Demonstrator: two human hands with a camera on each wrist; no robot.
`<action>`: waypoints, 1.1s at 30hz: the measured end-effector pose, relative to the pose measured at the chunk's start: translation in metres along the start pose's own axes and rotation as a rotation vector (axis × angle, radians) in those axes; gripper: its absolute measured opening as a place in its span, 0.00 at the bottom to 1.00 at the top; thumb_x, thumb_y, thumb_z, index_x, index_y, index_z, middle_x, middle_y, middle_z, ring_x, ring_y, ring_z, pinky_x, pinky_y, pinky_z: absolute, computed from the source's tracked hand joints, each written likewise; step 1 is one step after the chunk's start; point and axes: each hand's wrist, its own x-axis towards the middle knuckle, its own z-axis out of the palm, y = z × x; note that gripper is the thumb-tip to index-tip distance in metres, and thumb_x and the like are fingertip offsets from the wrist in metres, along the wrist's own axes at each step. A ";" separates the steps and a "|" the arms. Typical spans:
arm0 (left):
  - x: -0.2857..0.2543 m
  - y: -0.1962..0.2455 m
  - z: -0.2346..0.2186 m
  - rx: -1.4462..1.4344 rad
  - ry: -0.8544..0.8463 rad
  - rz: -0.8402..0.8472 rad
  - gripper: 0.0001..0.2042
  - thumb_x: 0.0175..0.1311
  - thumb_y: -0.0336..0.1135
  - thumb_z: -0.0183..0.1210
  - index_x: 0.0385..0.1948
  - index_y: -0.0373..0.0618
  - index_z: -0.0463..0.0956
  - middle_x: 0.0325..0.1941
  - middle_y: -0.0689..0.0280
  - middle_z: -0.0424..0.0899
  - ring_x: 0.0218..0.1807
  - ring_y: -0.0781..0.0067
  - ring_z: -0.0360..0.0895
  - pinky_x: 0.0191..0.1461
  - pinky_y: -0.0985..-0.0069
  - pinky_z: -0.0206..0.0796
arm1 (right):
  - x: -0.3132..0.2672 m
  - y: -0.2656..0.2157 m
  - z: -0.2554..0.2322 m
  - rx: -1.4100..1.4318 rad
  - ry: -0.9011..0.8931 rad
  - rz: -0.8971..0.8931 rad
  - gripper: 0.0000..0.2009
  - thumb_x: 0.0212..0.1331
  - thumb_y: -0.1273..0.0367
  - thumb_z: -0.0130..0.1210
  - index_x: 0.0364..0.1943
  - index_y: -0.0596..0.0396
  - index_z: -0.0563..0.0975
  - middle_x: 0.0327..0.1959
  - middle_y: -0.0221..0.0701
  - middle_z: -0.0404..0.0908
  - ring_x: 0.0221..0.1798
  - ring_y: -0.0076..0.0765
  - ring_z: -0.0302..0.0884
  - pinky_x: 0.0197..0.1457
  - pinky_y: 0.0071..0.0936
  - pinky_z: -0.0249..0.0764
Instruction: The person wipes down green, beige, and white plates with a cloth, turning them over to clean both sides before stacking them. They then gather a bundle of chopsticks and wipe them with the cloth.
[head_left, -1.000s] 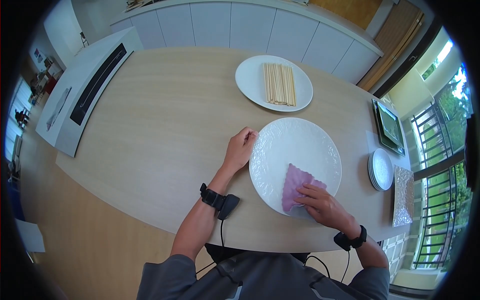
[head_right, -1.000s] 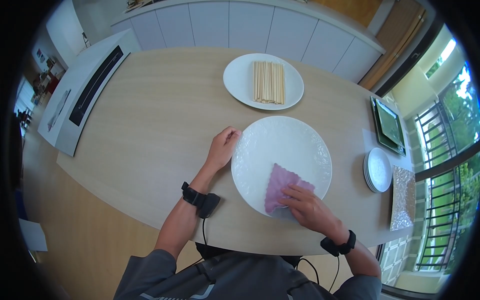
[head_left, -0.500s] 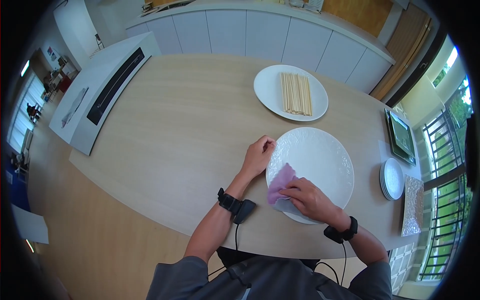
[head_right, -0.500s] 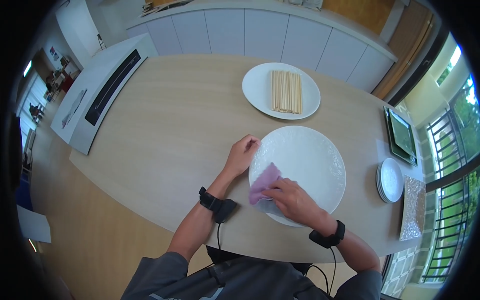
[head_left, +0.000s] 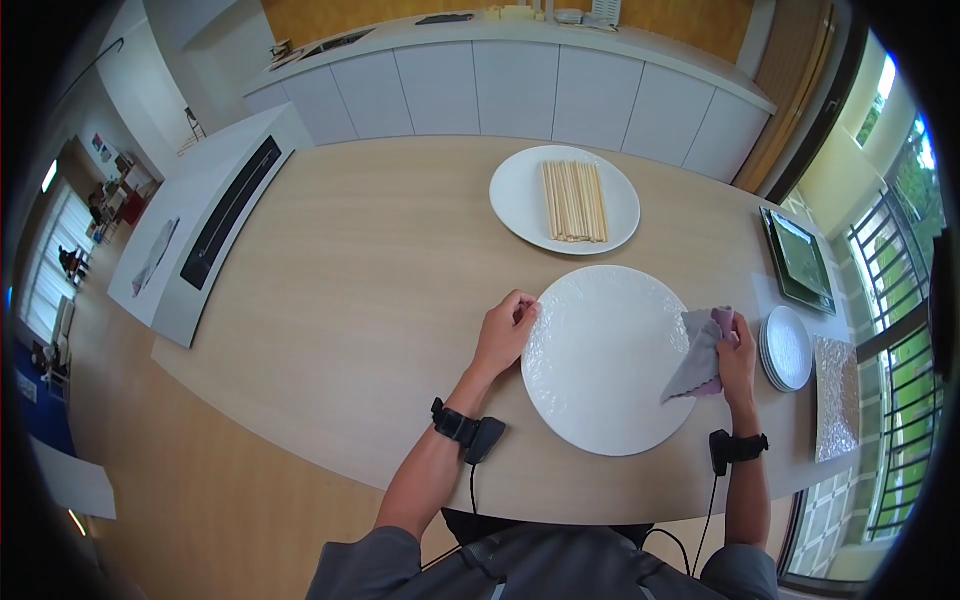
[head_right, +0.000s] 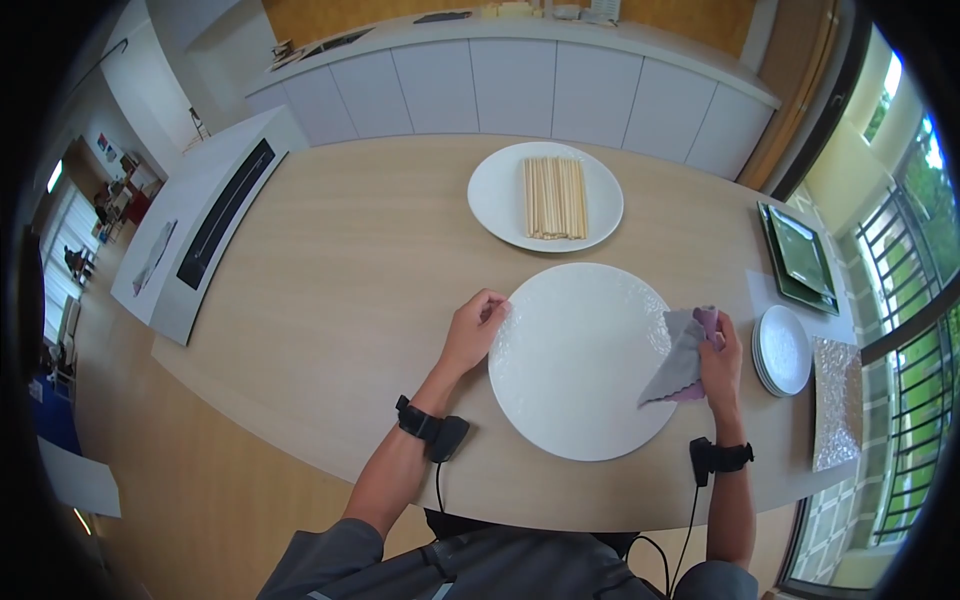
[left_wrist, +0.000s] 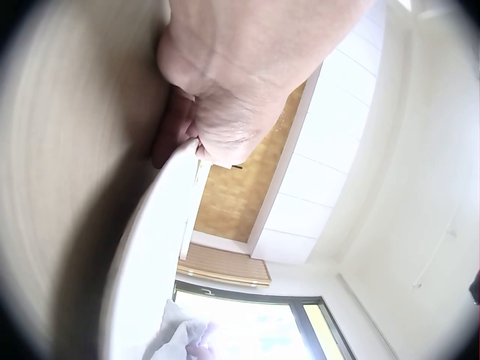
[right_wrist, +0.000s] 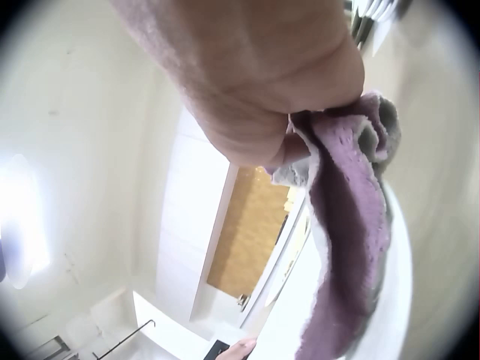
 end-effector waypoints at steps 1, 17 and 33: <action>0.000 0.002 0.000 -0.014 -0.008 -0.027 0.10 0.71 0.35 0.58 0.42 0.36 0.77 0.32 0.65 0.83 0.34 0.80 0.76 0.41 0.77 0.70 | 0.000 0.009 0.000 0.009 0.018 0.002 0.27 0.50 0.81 0.45 0.59 0.58 0.74 0.46 0.34 0.82 0.48 0.27 0.78 0.50 0.24 0.72; 0.002 -0.006 -0.023 0.085 -0.256 -0.148 0.14 0.75 0.40 0.54 0.37 0.37 0.80 0.29 0.73 0.78 0.33 0.84 0.69 0.39 0.81 0.64 | -0.004 0.007 0.004 0.085 -0.196 0.148 0.20 0.61 0.61 0.61 0.48 0.65 0.79 0.38 0.32 0.82 0.42 0.25 0.75 0.47 0.25 0.71; 0.004 0.011 -0.001 0.122 -0.144 -0.117 0.14 0.75 0.40 0.54 0.38 0.35 0.79 0.31 0.73 0.78 0.35 0.84 0.69 0.41 0.81 0.64 | 0.002 0.019 -0.012 0.262 -0.389 0.223 0.17 0.54 0.72 0.64 0.47 0.64 0.78 0.42 0.31 0.82 0.43 0.26 0.77 0.47 0.27 0.75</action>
